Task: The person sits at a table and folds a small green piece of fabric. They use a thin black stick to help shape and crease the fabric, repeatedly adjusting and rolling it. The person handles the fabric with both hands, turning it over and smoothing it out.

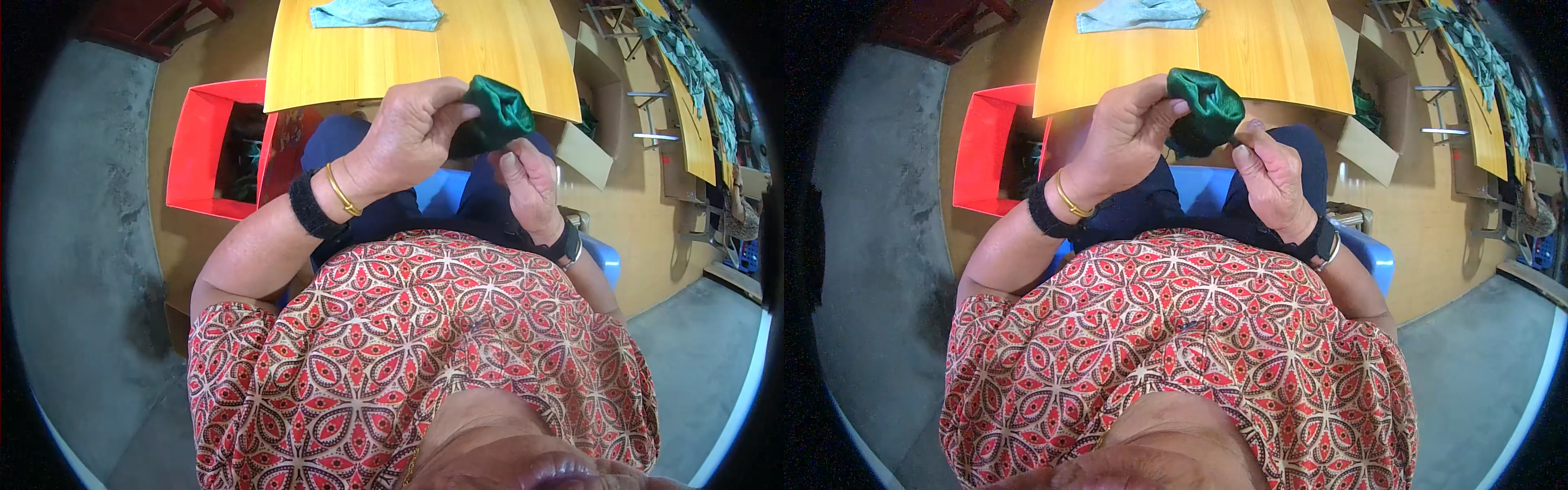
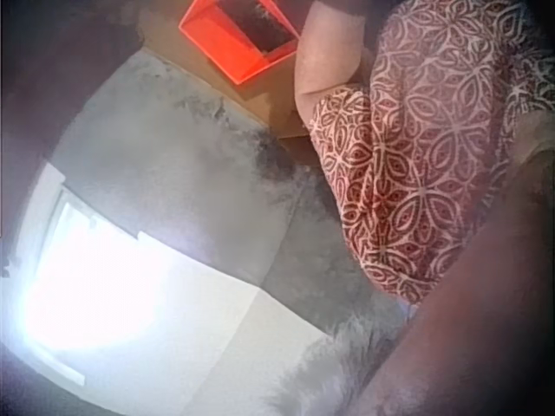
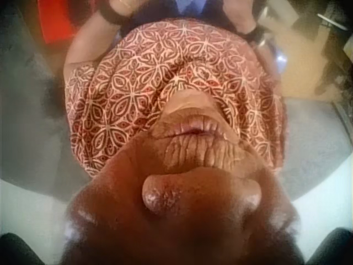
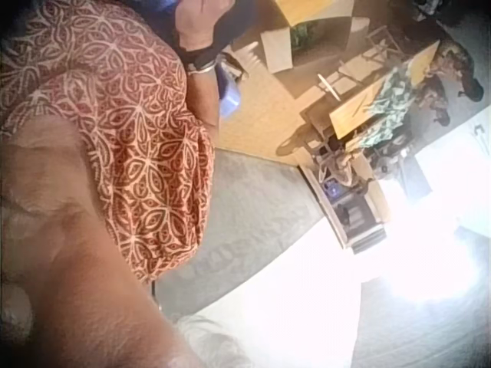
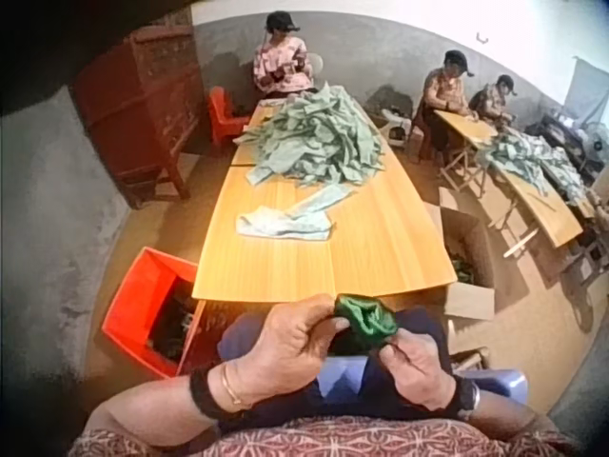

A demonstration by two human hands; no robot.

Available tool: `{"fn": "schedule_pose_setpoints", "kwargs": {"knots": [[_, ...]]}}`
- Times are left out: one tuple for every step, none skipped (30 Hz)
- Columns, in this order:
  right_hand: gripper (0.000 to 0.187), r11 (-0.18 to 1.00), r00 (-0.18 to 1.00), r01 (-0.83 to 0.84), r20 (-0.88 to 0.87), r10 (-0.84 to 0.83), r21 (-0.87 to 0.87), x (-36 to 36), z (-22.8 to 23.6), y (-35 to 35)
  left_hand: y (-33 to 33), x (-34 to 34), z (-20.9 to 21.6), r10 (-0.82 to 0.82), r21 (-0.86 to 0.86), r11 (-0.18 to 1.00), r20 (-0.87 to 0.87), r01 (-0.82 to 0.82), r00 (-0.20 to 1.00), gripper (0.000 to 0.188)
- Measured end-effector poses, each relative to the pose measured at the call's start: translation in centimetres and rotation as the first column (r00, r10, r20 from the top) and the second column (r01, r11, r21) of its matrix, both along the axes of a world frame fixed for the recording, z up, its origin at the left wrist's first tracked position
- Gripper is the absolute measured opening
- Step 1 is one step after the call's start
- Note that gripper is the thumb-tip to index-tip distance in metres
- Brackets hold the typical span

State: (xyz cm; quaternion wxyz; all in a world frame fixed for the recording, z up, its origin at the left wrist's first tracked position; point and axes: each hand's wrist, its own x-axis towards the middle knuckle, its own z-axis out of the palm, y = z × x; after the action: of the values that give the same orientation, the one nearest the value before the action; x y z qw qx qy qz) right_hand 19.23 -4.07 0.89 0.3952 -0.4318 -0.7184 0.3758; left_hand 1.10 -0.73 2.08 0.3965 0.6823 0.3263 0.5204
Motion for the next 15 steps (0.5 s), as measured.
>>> {"fn": "schedule_pose_setpoints", "kwargs": {"knots": [[0.019, 0.999, 1.000, -0.019, -0.013, 0.018, -0.031, 0.2, 0.1, -0.1, -0.1, 0.2, 0.0, -0.005, 0.022, 1.000, 0.011, 0.005, 1.000, 0.005], [0.018, 0.997, 0.999, -0.037, -0.026, 0.036, -0.062, 0.5, 0.2, -0.2, -0.1, 0.2, 0.0, -0.011, 0.044, 0.999, 0.021, 0.010, 1.000, 0.005], [0.020, 0.989, 0.996, -0.055, -0.078, 0.045, -0.134, 0.7, 0.1, -0.3, 0.0, 0.2, -0.1, -0.008, 0.090, 0.996, -0.011, 0.009, 1.000, 0.005], [0.021, 0.976, 0.990, -0.073, -0.131, 0.047, -0.203, 1.0, 0.0, -0.3, 0.2, 0.2, -0.2, -0.007, 0.136, 0.991, -0.044, 0.013, 0.999, 0.005], [0.023, 0.958, 0.982, -0.095, -0.184, 0.046, -0.269, 1.2, -0.1, -0.3, 0.3, 0.3, -0.3, -0.004, 0.183, 0.983, -0.076, 0.018, 0.997, 0.006], [0.024, 0.963, 0.984, -0.088, -0.175, 0.044, -0.256, 1.1, 0.0, -0.4, 0.2, 0.3, -0.5, -0.009, 0.203, 0.979, -0.086, 0.026, 0.996, 0.007], [0.024, 0.967, 0.985, -0.086, -0.165, 0.047, -0.239, 0.9, 0.2, -0.4, 0.2, 0.2, -0.8, -0.009, 0.225, 0.974, -0.096, 0.030, 0.995, 0.008], [0.025, 0.972, 0.987, -0.084, -0.156, 0.050, -0.221, 0.9, 0.3, -0.4, 0.1, 0.2, -1.0, -0.008, 0.248, 0.968, -0.107, 0.035, 0.994, 0.009], [0.025, 0.946, 0.971, -0.103, -0.236, 0.030, -0.306, 0.9, 0.2, -0.4, 0.1, 0.3, -1.0, -0.026, 0.227, 0.973, -0.093, 0.046, 0.995, 0.010], [0.025, 0.914, 0.950, -0.126, -0.312, -0.001, -0.386, 0.9, 0.3, -0.5, 0.2, 0.4, -0.8, -0.045, 0.206, 0.977, -0.078, 0.061, 0.996, 0.011], [0.026, 0.874, 0.923, -0.155, -0.383, -0.038, -0.460, 0.9, 0.4, -0.6, 0.1, 0.5, -0.7, -0.065, 0.186, 0.980, -0.063, 0.076, 0.996, 0.011], [0.026, 0.878, 0.919, -0.177, -0.395, -0.015, -0.445, 1.1, 0.3, -0.8, 0.0, 0.5, -0.8, -0.067, 0.200, 0.976, -0.085, 0.083, 0.994, 0.011], [0.026, 0.883, 0.912, -0.203, -0.410, 0.012, -0.424, 1.2, 0.2, -0.9, -0.1, 0.4, -1.2, -0.066, 0.218, 0.972, -0.110, 0.089, 0.992, 0.012], [0.026, 0.887, 0.905, -0.227, -0.424, 0.039, -0.403, 1.2, 0.4, -0.9, 0.0, 0.4, -1.3, -0.064, 0.237, 0.967, -0.135, 0.095, 0.989, 0.012], [0.027, 0.925, 0.929, -0.163, -0.370, 0.026, -0.343, 1.1, 0.9, -0.7, 0.3, 0.3, -1.2, -0.054, 0.230, 0.970, -0.141, 0.086, 0.989, 0.012]]}}
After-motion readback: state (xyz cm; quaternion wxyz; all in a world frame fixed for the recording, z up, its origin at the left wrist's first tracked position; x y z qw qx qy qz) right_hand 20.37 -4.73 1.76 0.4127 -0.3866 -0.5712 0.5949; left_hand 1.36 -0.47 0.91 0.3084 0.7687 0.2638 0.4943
